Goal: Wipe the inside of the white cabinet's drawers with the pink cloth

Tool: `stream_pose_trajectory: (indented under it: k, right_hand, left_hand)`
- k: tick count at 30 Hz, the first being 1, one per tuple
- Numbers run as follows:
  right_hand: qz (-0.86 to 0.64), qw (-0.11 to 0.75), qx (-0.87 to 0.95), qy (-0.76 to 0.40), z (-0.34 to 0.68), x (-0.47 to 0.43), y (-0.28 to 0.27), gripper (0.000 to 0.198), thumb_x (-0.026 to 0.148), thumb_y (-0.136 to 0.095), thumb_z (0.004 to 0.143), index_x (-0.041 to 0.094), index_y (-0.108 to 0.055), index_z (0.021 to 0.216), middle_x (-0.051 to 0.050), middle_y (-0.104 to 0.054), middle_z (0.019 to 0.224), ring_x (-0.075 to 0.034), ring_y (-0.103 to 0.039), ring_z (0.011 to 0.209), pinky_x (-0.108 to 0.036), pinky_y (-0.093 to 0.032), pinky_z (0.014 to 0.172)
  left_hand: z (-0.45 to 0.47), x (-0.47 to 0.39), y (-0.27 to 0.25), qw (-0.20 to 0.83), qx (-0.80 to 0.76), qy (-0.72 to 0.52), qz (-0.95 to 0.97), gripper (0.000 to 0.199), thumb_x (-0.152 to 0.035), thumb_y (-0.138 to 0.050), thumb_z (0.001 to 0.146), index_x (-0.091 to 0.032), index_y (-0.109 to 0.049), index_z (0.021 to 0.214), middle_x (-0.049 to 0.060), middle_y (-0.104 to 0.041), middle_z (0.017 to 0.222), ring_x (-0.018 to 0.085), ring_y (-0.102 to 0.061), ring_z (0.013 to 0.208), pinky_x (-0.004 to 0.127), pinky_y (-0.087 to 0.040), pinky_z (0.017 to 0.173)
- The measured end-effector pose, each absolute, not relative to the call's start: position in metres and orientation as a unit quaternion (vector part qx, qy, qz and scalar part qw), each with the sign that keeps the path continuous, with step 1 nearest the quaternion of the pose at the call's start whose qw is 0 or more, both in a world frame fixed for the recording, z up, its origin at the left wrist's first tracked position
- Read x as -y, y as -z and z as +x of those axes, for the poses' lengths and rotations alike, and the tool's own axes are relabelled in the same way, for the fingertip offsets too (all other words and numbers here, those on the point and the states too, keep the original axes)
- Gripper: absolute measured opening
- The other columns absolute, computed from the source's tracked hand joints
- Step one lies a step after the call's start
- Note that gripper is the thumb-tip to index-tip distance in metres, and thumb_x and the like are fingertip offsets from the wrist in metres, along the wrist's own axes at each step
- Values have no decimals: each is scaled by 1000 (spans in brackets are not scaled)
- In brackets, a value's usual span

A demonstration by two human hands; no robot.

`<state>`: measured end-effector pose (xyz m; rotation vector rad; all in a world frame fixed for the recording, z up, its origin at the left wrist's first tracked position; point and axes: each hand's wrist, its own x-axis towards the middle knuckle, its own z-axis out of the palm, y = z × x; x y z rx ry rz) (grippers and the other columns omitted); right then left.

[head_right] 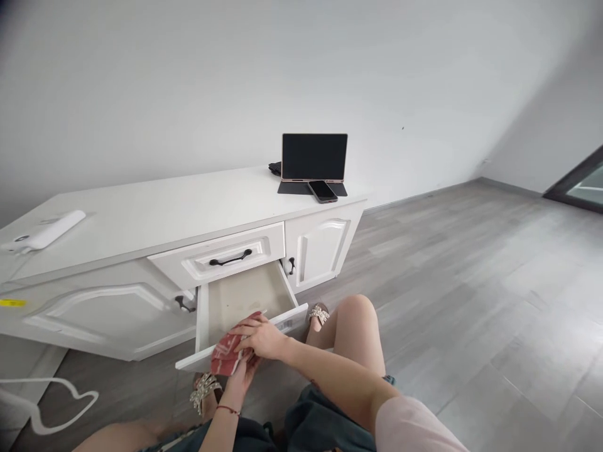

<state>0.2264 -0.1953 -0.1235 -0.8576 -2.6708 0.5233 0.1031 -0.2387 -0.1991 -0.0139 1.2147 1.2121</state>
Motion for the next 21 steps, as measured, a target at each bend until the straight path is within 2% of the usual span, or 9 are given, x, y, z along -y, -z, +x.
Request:
stream_pose_trajectory:
  k: [2, 6, 13, 18, 21]
  right_hand:
    - [-311, 141, 921, -185, 252, 197, 122, 34, 20, -50, 92, 36, -67, 117, 1, -47, 146, -20, -34, 138, -42, -23, 110]
    - [-354, 136, 907, -183, 299, 203, 125, 36, 18, -52, 91, 39, -67, 116, 1, -53, 141, -20, -33, 139, -45, -21, 112]
    - [-502, 174, 842, -97, 358, 226, 149, 29, 21, -52, 92, 38, -71, 107, 1, -52, 142, -24, -38, 133, -48, -24, 109]
    - [-661, 264, 695, -101, 355, 249, 175, 25, 19, -53, 87, 31, -73, 98, -7, -51, 136, -29, -35, 132, -47, -29, 108]
    - [-731, 328, 571, -179, 322, 254, 193, 33, 17, -38, 89, 23, -68, 103, -13, -45, 131, -28, -39, 127, -44, -38, 104]
  left_hand:
    - [103, 234, 203, 654, -548, -521, -7, 17, -7, -58, 82, -21, -62, 91, 2, -65, 78, 17, -64, 68, 34, -54, 69]
    - [102, 233, 208, 652, -563, -507, -18, 25, 2, -57, 76, -21, -59, 86, 3, -67, 79, 19, -68, 71, 37, -55, 73]
    - [102, 237, 201, 648, -566, -508, -48, 22, 1, -58, 78, -20, -52, 72, 3, -68, 69, 18, -68, 66, 44, -55, 80]
    - [106, 237, 198, 629, -574, -521, -52, 27, 4, -58, 78, -20, -49, 69, 0, -66, 64, 16, -67, 62, 40, -56, 79]
    - [105, 236, 200, 644, -562, -518, -40, 27, 4, -55, 81, -19, -49, 68, 1, -67, 65, 15, -68, 62, 37, -57, 76]
